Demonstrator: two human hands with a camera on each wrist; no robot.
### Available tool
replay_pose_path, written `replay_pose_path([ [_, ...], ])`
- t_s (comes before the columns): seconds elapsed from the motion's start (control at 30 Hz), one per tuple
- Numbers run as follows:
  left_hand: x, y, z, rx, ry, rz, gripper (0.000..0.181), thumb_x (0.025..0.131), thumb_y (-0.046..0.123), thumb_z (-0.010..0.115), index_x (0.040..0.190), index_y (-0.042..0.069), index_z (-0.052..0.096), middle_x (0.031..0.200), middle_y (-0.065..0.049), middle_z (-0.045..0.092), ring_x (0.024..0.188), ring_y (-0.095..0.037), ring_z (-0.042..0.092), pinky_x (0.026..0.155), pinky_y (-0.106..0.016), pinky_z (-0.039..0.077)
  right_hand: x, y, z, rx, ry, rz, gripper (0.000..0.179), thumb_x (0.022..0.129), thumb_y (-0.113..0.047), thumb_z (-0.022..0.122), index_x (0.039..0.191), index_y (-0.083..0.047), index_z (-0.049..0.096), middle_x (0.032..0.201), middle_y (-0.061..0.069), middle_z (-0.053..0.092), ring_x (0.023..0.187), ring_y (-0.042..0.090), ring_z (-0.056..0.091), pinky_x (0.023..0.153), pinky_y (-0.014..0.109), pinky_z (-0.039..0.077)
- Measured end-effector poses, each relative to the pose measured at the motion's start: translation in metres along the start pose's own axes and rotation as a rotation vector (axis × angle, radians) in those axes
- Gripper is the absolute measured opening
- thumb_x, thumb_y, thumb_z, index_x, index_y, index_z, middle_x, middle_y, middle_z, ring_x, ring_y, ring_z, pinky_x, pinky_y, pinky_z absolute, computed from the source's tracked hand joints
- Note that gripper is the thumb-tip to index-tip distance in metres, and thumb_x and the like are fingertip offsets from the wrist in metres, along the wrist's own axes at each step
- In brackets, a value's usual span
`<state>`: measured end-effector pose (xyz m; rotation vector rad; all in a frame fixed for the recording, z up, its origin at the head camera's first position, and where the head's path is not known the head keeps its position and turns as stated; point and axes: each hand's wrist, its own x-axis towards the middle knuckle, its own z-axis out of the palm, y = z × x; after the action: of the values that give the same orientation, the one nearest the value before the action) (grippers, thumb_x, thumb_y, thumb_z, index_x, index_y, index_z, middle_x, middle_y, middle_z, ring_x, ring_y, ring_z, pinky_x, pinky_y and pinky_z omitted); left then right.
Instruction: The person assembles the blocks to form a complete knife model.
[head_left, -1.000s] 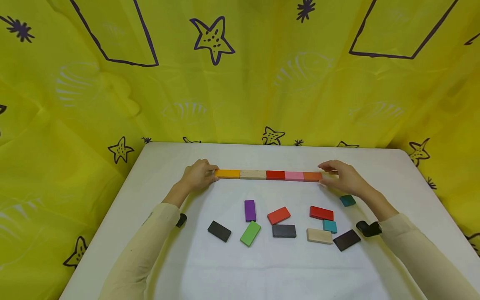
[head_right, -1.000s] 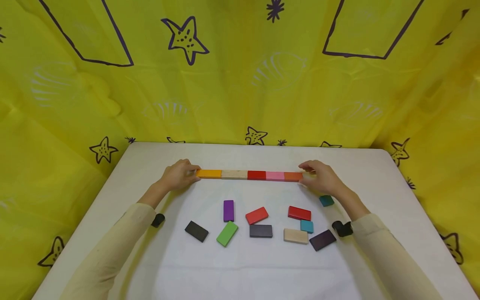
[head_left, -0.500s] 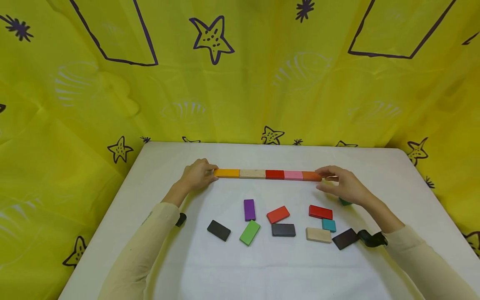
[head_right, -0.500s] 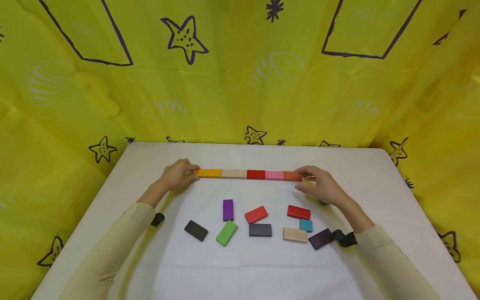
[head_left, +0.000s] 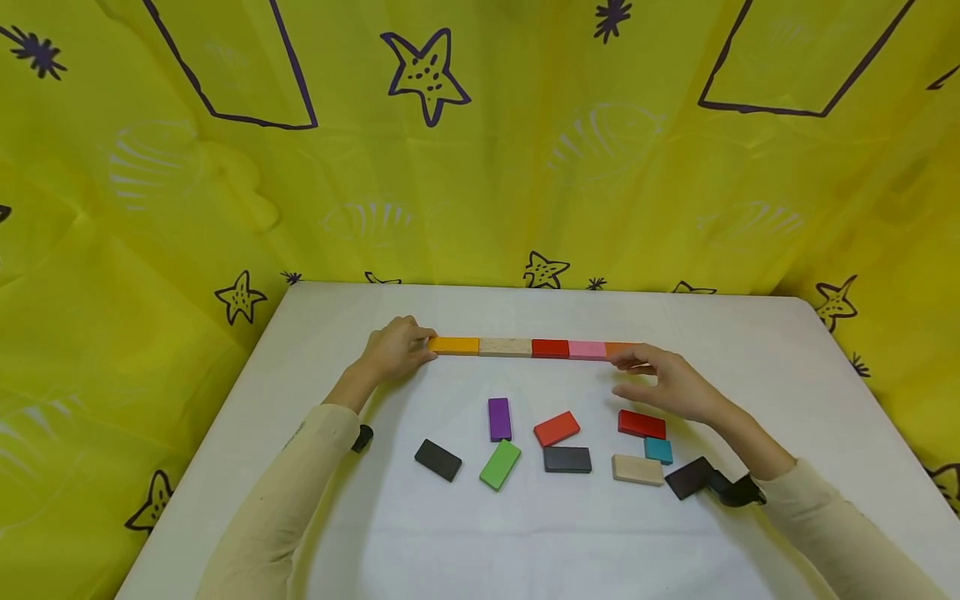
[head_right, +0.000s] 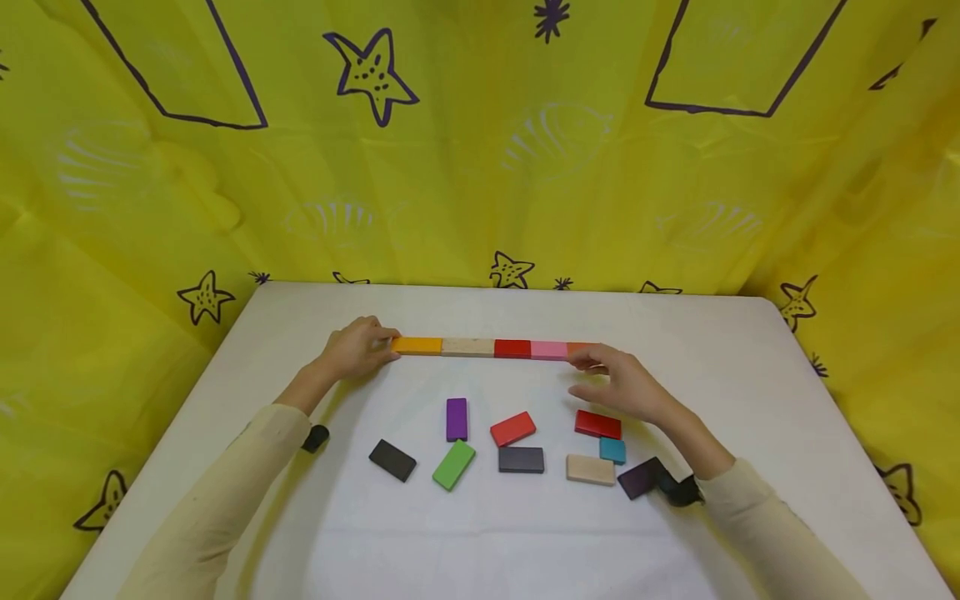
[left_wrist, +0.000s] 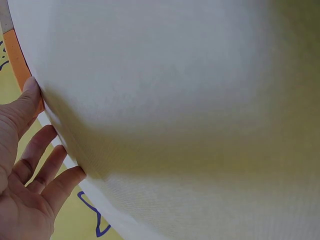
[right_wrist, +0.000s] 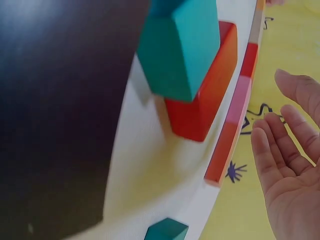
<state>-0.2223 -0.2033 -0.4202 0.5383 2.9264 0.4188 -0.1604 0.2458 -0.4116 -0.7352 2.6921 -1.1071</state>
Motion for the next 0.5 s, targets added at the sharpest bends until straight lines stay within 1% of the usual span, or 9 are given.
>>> replay_pose_path([
  [0.27, 0.0, 0.001, 0.0, -0.006, 0.001, -0.001, 0.038, 0.096, 0.033, 0.073, 0.13, 0.016, 0.071, 0.11, -0.006, 0.063, 0.095, -0.023, 0.054, 0.075, -0.042, 0.047, 0.002, -0.006, 0.012, 0.031, -0.046, -0.018, 0.046, 0.088, -0.011, 0.081, 0.129, 0.0, 0.062, 0.124, 0.013, 0.067, 0.113, 0.032, 0.065, 0.098, 0.054, 0.051],
  [0.5, 0.001, -0.001, 0.0, -0.009, 0.011, 0.006, 0.038, 0.096, 0.033, 0.073, 0.129, 0.016, 0.072, 0.106, -0.006, 0.062, 0.092, -0.022, 0.054, 0.073, -0.041, 0.047, 0.005, -0.01, 0.021, 0.062, -0.088, -0.023, 0.044, 0.089, -0.015, 0.081, 0.127, -0.003, 0.064, 0.123, 0.009, 0.068, 0.113, 0.029, 0.065, 0.098, 0.05, 0.052],
])
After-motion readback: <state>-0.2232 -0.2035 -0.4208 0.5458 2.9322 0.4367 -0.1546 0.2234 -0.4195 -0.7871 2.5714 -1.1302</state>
